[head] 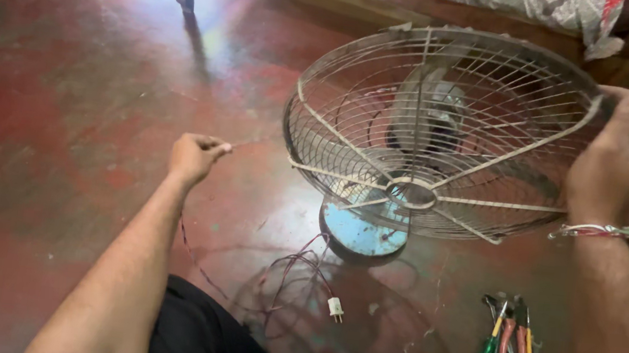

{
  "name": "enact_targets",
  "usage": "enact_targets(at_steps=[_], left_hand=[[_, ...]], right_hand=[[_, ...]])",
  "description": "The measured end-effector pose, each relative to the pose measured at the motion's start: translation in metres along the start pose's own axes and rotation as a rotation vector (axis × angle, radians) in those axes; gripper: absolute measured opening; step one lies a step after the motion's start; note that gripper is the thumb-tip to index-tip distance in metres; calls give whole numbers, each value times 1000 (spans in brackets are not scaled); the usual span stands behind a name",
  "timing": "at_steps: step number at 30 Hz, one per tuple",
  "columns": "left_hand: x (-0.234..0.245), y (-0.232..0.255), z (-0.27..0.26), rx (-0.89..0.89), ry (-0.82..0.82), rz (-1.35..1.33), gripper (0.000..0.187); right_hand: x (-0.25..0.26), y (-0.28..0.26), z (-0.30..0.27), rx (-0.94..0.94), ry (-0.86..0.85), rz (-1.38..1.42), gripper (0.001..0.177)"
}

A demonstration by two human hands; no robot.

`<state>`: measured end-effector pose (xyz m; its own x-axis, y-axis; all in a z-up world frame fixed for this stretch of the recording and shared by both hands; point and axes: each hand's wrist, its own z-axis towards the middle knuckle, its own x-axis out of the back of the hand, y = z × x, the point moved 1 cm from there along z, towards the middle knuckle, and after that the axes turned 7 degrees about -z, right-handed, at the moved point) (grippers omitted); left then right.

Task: The person assembles a standing fan by attaching the front wire cage to the fan head, aligning it with the blades, and securing it. They then handle the power cord and plug, positioning the fan upright on the floor.

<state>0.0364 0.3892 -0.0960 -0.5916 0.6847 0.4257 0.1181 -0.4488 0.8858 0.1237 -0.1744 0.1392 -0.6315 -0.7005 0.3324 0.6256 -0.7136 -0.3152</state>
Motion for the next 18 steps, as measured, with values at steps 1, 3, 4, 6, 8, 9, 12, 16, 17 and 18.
enact_targets(at_steps=[1,3,4,6,8,9,12,16,17,18], left_hand=[[-5,-7,-6,72,-37,64,24],[-11,-6,-7,-93,45,-91,21],[-14,-3,-8,-176,81,-169,20],[-10,16,3,-240,111,-313,20],[0,50,26,-305,147,-425,20],[7,70,37,-334,168,-465,20],[37,132,65,-341,140,-579,21],[72,208,93,-465,101,-774,24],[77,220,96,-483,112,-763,24],[82,233,103,-515,123,-758,24]], right_hand=[[0,3,-5,11,9,6,42],[-5,7,-11,-5,29,38,41],[-5,10,-13,-37,20,82,40],[-6,16,-11,-102,-2,197,36],[-5,18,-7,-89,-14,218,32],[-2,17,-4,-44,-12,169,30],[6,14,12,-151,-107,136,27],[13,14,45,-489,-396,402,28],[11,13,52,-467,-459,392,30],[9,12,63,-438,-521,383,34]])
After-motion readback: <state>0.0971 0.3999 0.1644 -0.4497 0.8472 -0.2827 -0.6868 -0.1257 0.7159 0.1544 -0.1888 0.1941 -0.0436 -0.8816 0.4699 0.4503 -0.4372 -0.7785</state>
